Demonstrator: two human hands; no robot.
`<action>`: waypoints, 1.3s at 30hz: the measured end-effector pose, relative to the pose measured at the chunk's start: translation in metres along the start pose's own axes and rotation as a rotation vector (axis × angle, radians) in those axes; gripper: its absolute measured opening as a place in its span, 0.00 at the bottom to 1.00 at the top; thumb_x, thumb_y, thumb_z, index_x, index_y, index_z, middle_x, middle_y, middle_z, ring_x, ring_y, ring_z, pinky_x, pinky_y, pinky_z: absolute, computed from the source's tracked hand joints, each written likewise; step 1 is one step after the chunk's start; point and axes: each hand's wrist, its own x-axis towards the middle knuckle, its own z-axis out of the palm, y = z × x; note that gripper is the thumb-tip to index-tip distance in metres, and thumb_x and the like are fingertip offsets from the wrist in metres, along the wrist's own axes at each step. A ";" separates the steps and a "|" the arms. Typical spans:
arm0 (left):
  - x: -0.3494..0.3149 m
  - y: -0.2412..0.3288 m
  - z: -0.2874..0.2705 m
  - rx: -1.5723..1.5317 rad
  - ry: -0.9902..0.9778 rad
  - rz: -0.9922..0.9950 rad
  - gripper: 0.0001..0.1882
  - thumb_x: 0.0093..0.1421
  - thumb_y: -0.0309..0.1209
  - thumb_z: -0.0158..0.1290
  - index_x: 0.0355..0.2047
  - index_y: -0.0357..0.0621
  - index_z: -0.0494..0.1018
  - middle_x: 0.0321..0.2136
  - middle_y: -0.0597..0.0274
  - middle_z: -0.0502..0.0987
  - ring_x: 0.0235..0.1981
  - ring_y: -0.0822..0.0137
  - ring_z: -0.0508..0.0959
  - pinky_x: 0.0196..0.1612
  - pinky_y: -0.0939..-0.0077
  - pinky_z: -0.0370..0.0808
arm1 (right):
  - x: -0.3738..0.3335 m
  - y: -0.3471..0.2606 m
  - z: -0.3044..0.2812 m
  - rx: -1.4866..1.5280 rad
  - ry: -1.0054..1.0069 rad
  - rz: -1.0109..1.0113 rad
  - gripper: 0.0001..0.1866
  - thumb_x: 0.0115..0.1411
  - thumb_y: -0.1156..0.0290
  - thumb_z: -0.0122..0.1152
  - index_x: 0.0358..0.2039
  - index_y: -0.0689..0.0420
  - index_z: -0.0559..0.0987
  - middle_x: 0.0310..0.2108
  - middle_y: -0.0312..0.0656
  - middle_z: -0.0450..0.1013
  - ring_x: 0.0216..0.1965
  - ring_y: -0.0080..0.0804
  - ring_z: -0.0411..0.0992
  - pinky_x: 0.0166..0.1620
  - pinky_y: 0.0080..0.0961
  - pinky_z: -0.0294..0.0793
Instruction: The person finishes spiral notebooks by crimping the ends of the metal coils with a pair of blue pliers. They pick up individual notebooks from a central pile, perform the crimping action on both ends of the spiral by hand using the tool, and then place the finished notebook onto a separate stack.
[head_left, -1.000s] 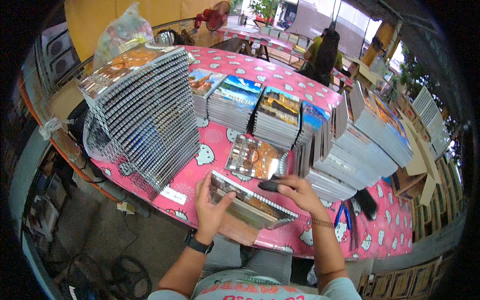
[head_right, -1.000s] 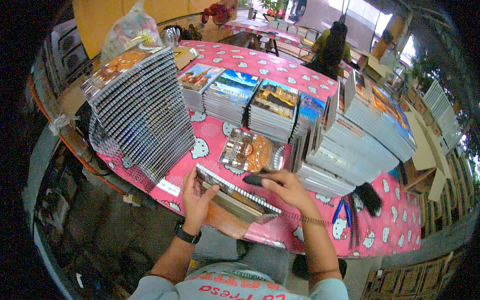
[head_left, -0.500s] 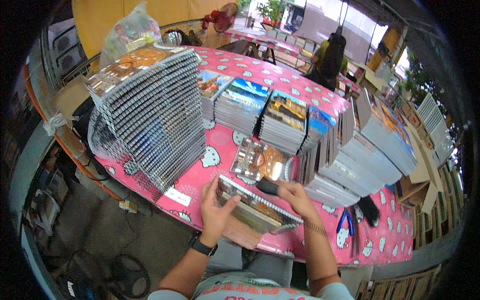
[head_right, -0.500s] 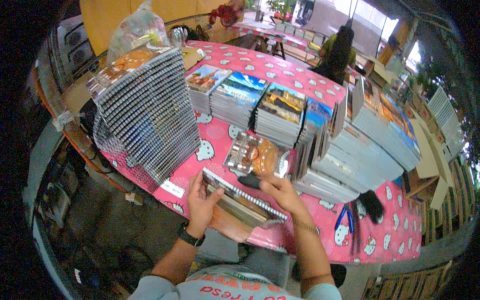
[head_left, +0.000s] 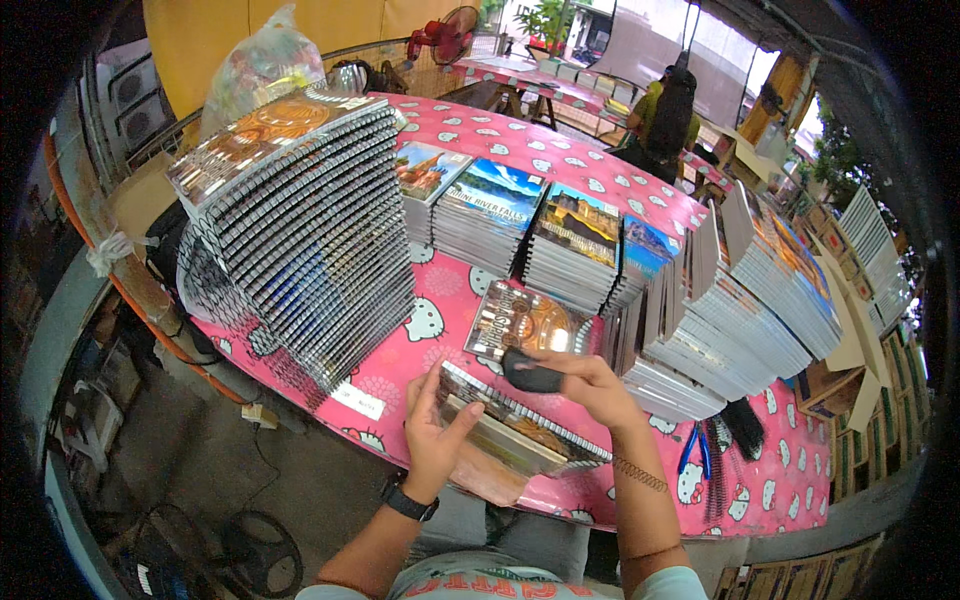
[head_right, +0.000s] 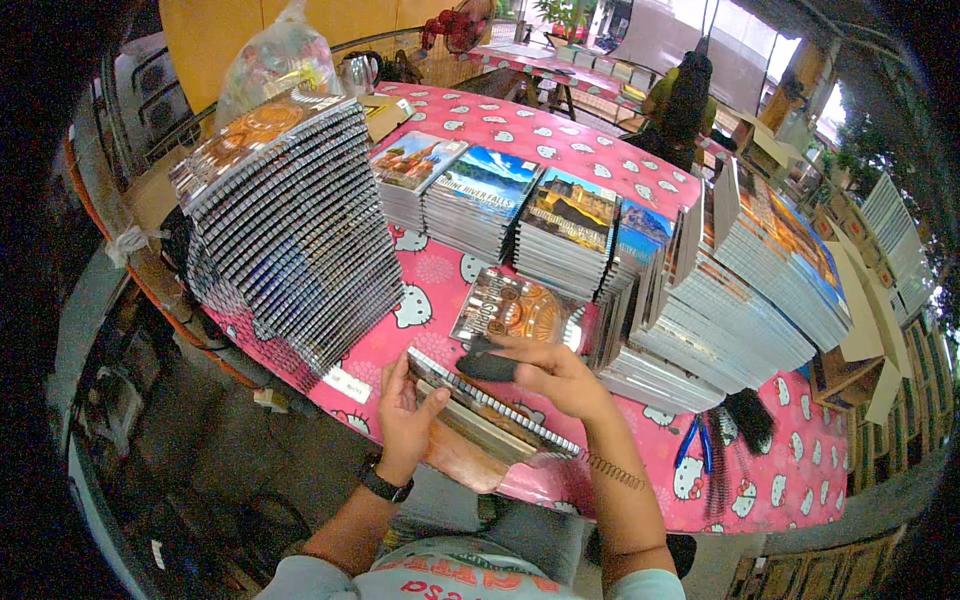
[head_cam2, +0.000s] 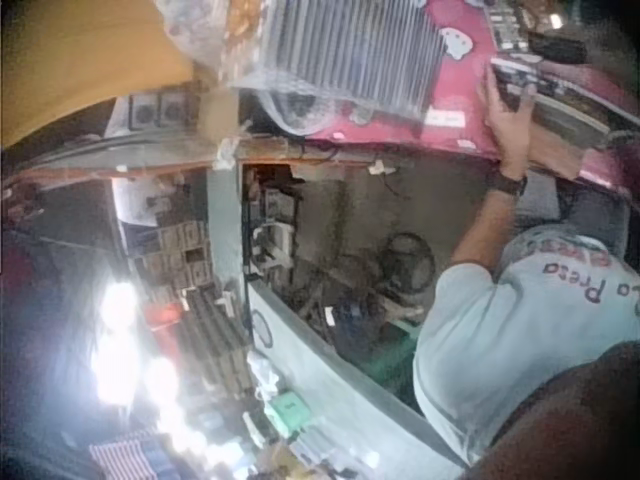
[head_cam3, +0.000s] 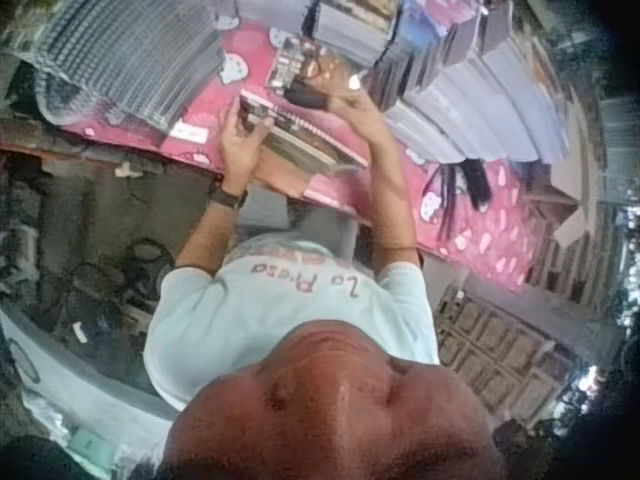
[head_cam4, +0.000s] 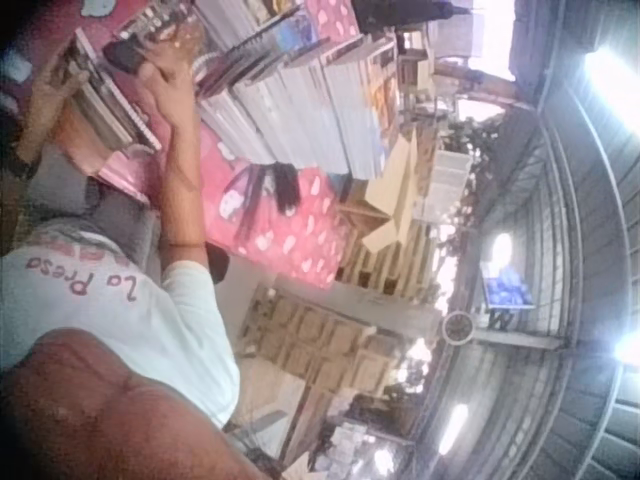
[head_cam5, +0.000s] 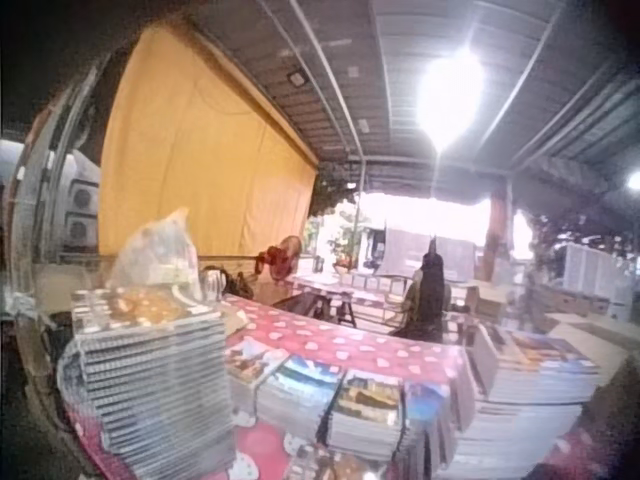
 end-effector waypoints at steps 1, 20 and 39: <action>0.002 0.001 0.000 0.008 -0.002 0.011 0.35 0.50 0.18 0.56 0.56 0.27 0.54 0.46 0.60 0.60 0.52 0.67 0.63 0.58 0.73 0.58 | 0.000 -0.001 0.000 0.261 -0.038 -0.111 0.21 0.54 0.56 0.58 0.41 0.59 0.78 0.39 0.51 0.73 0.47 0.43 0.69 0.52 0.34 0.64; 0.000 -0.003 0.006 -0.080 0.077 0.033 0.33 0.51 0.27 0.60 0.55 0.32 0.60 0.42 0.59 0.63 0.46 0.67 0.66 0.53 0.75 0.61 | -0.001 0.007 0.017 -0.336 -0.012 0.391 0.26 0.55 0.52 0.56 0.45 0.62 0.76 0.50 0.55 0.67 0.52 0.41 0.64 0.54 0.30 0.60; -0.001 0.007 0.001 0.008 0.042 0.010 0.29 0.52 0.23 0.56 0.54 0.29 0.60 0.44 0.61 0.62 0.48 0.68 0.64 0.54 0.75 0.60 | -0.022 0.016 0.010 -0.307 0.236 0.209 0.22 0.52 0.56 0.59 0.46 0.51 0.76 0.53 0.56 0.64 0.52 0.47 0.64 0.54 0.35 0.61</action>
